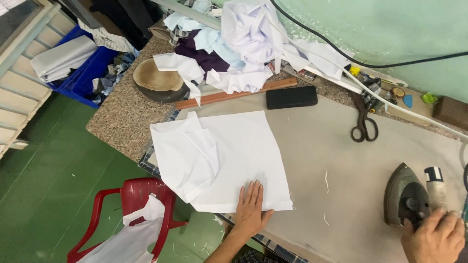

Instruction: The person irons a white fabric piece on a table using a steam iron, then uses large scissors to trim the edges. They repeatedly fold and reposition the fabric, ironing different sections and cutting along the edges to shape the material.

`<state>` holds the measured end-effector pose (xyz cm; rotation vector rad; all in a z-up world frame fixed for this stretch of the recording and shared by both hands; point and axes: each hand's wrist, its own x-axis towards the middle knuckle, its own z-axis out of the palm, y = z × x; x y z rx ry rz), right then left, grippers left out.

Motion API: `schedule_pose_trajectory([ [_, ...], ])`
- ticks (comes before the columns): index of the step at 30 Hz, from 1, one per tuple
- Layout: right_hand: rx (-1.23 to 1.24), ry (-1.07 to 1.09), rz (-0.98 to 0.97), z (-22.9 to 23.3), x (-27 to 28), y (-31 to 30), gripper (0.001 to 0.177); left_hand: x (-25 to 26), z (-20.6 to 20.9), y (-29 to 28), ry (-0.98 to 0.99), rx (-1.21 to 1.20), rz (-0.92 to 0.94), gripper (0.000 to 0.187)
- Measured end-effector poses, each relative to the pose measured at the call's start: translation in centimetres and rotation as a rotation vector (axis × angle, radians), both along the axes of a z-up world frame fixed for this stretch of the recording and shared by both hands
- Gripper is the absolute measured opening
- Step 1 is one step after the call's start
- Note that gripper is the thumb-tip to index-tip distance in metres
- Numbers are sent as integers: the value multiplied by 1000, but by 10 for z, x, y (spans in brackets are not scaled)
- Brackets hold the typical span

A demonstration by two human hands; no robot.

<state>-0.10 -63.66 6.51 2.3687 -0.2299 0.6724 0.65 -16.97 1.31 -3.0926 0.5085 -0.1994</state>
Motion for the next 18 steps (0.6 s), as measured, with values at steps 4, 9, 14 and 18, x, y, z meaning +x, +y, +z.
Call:
schedule_pose_trajectory([
  [4, -75, 57, -18, -4, -6, -4, 91, -8, -16, -23, -13, -14, 16, 85],
  [9, -69, 94, -4, 10, -2, 4, 94, -16, -20, -39, 26, -34, -2, 87],
  [14, -42, 94, 39, 17, -3, 7, 93, -22, -17, -46, 103, -59, -13, 88],
  [18, -34, 107, 28, 4, -5, -8, 93, -19, -7, -52, 123, -77, -17, 87],
])
